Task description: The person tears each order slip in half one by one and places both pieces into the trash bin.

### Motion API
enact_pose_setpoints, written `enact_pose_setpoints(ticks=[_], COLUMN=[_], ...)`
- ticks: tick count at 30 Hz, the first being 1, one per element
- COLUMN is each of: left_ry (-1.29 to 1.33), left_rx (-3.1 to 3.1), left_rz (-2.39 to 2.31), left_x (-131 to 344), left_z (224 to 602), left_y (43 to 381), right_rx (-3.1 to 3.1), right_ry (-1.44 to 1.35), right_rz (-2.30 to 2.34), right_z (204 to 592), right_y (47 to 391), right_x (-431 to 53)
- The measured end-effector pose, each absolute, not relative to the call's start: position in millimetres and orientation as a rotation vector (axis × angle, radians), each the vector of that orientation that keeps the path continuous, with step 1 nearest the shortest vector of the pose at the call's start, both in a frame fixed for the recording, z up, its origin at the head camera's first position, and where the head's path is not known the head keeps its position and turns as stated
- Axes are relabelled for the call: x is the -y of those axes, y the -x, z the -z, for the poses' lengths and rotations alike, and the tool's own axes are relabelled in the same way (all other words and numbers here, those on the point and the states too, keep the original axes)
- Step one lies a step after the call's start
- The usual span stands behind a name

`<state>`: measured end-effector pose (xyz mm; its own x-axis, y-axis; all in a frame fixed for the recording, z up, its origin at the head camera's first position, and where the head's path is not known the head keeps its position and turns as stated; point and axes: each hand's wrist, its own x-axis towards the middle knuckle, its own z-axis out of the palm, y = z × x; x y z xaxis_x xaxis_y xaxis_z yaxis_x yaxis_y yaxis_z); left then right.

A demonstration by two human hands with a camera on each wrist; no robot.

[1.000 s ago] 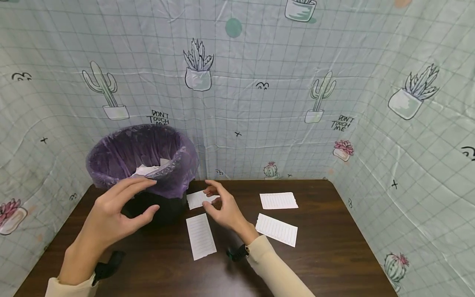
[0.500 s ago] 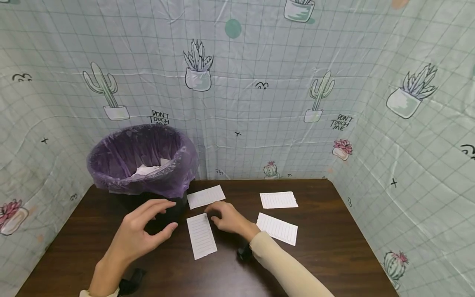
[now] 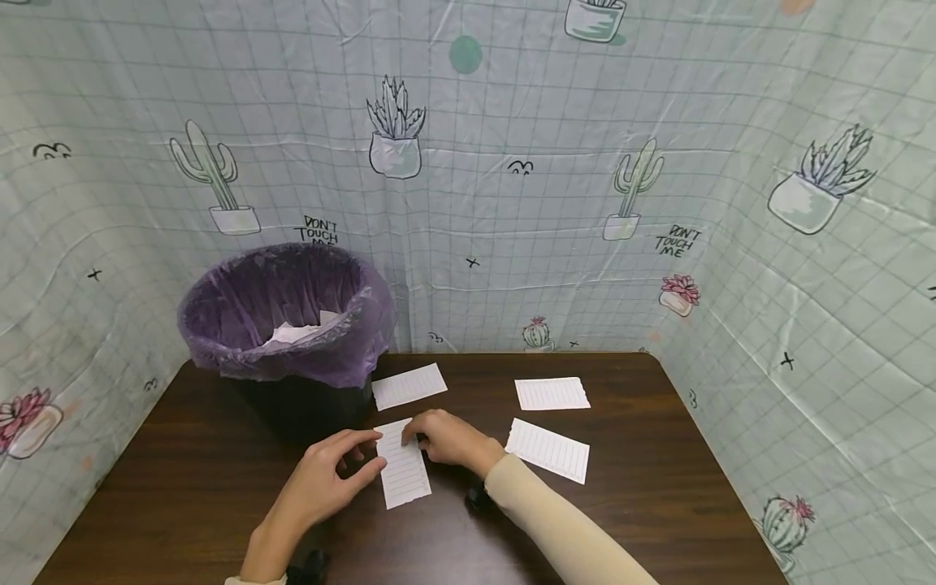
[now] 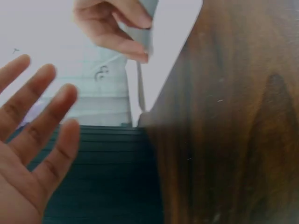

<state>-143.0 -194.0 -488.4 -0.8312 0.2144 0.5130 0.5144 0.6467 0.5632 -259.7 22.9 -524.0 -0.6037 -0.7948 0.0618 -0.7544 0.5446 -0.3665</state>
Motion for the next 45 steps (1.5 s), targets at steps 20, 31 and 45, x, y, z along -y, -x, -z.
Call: enact_pose_setpoints(ticks=[20, 31, 45], left_ry=[0.387, 0.464, 0.528], left_rx=[2.834, 2.859, 2.900], left_rz=[0.980, 1.027, 0.992], left_x=[151.2, 135.9, 126.2], left_z=[515.0, 522.1, 525.1], left_y=[158.8, 164.9, 167.0], right_rx=[-2.987, -3.025, -2.851], right_ry=[1.292, 1.046, 0.956], right_rz=[0.277, 0.488, 0.782], right_z=[516.9, 516.5, 529.5], right_y=[233.0, 211.8, 198.8], right_x=[-50.9, -65.4, -81.6])
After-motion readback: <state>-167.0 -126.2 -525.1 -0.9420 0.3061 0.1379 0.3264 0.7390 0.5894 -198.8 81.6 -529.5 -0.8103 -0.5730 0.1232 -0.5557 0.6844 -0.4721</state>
